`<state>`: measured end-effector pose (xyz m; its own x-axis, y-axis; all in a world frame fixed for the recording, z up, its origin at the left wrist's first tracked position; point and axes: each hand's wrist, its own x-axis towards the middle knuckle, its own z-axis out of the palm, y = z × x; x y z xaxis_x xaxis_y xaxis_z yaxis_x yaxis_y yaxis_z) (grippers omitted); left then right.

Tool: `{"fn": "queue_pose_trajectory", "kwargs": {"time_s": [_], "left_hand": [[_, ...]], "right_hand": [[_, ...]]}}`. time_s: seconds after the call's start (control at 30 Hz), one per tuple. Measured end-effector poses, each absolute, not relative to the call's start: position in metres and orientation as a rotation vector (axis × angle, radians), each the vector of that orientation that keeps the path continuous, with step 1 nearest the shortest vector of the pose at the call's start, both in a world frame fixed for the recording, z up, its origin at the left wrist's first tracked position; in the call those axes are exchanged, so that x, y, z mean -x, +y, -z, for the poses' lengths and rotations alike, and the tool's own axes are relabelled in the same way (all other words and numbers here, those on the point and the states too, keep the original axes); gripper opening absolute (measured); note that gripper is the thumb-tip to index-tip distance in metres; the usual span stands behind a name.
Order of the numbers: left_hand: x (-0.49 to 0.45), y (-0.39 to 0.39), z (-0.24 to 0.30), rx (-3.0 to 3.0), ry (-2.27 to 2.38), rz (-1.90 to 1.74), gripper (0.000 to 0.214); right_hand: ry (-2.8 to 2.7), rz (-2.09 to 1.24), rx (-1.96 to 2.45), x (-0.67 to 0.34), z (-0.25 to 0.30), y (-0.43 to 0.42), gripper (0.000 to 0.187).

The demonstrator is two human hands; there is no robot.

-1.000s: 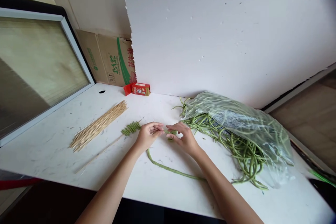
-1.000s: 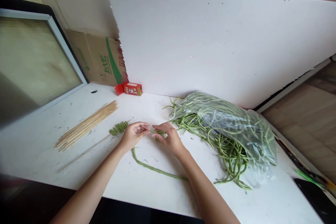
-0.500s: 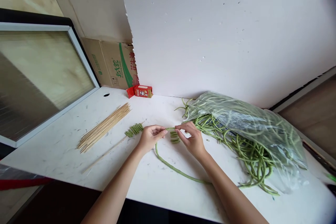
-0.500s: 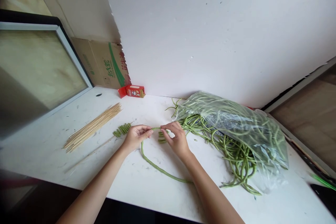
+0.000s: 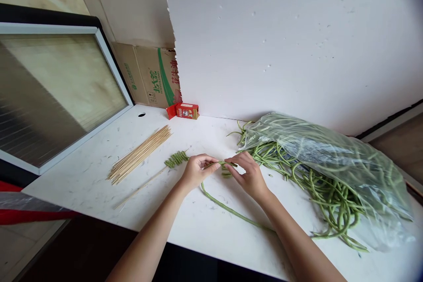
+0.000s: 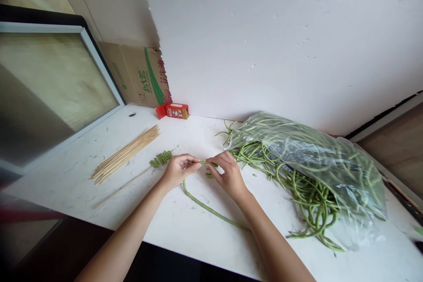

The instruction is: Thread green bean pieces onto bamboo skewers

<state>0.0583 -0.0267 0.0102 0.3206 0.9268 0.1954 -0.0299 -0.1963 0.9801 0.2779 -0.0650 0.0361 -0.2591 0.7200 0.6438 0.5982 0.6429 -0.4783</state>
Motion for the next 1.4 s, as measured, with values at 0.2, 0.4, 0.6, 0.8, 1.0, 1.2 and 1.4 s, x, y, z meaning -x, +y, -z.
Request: {"fn": "queue_pose_trajectory", "kwargs": {"time_s": [0.2,0.4,0.6,0.8,1.0,1.2,1.4], "left_hand": [[-0.058,-0.030,-0.014,-1.535,0.821,-1.087,0.029],[-0.057,-0.032,-0.019,-1.610,0.833,-1.047,0.029],[-0.056,-0.031,-0.016,-1.655,0.844,-1.015,0.029],[-0.056,-0.029,-0.014,-1.615,0.849,-1.009,0.030],[-0.055,-0.029,-0.014,-1.648,0.852,-0.959,0.030],[-0.054,-0.030,-0.015,-1.729,0.880,-0.952,0.025],[-0.051,-0.030,-0.017,-1.816,0.894,-0.988,0.017]], "right_hand": [[-1.992,-0.202,1.042,-0.277,-0.036,-0.066,0.015],[-2.021,-0.244,1.038,-0.276,-0.037,-0.067,0.015],[-2.022,-0.246,1.002,-0.274,-0.034,-0.068,0.016],[-1.963,-0.220,1.008,-0.273,-0.028,-0.068,0.016],[-1.916,-0.295,1.017,-0.269,-0.026,-0.069,0.015],[-1.916,-0.428,1.025,-0.270,-0.022,-0.069,0.018],[-1.851,-0.576,1.044,-0.268,-0.023,-0.073,0.019]]}}
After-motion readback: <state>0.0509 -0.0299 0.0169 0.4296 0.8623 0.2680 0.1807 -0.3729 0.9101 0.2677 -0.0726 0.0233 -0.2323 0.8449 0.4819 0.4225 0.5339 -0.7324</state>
